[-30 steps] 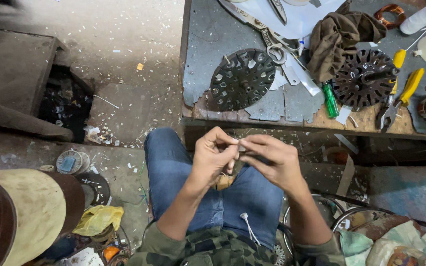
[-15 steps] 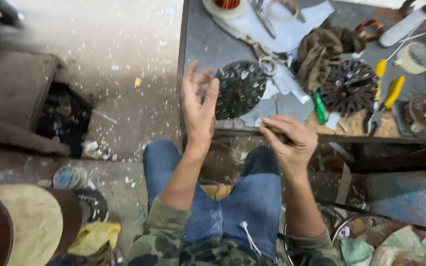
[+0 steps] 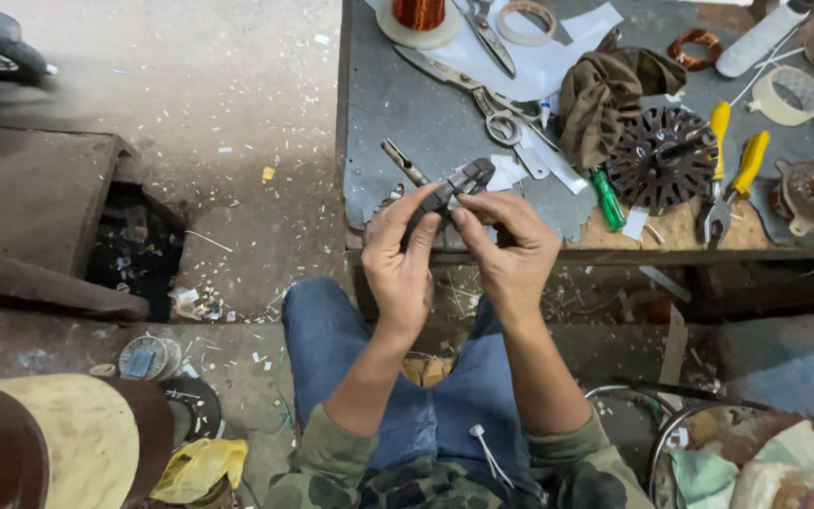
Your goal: The person uses a screwdriver to pry and remove small white inserts from the slots of a circular motor stator. They wipe the stator with a cloth and then insert new white pieces into the slots, pressing them in by hand.
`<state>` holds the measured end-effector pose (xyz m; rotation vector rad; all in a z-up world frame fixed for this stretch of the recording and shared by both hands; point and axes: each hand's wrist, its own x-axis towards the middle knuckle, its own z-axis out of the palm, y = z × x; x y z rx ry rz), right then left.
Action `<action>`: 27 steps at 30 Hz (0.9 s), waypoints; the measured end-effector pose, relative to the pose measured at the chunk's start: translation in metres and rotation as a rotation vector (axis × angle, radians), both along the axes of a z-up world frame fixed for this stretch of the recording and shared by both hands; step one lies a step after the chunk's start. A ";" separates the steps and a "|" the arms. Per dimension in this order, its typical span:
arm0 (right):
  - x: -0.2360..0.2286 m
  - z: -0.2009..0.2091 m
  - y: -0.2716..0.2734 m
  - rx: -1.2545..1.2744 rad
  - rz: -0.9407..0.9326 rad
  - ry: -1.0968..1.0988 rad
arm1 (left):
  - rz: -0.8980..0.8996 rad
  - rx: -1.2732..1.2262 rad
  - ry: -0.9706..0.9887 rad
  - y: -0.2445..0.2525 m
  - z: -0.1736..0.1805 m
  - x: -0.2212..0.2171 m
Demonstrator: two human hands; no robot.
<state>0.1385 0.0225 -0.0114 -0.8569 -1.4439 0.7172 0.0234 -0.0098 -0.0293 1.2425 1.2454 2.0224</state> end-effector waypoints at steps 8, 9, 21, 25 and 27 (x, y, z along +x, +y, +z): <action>-0.006 -0.007 -0.008 -0.146 -0.026 0.225 | 0.030 0.028 0.131 -0.010 0.007 0.010; -0.007 -0.009 -0.008 -0.160 -0.036 0.255 | 0.033 0.032 0.146 -0.011 0.007 0.011; 0.020 0.010 0.018 0.400 -0.110 -0.255 | -0.234 0.026 0.189 0.006 0.010 -0.026; 0.037 0.026 0.050 0.005 0.417 -0.074 | -0.332 0.014 0.217 0.013 0.016 -0.034; 0.044 0.028 0.058 -0.104 0.489 -0.118 | -0.365 0.034 0.207 0.015 0.017 -0.036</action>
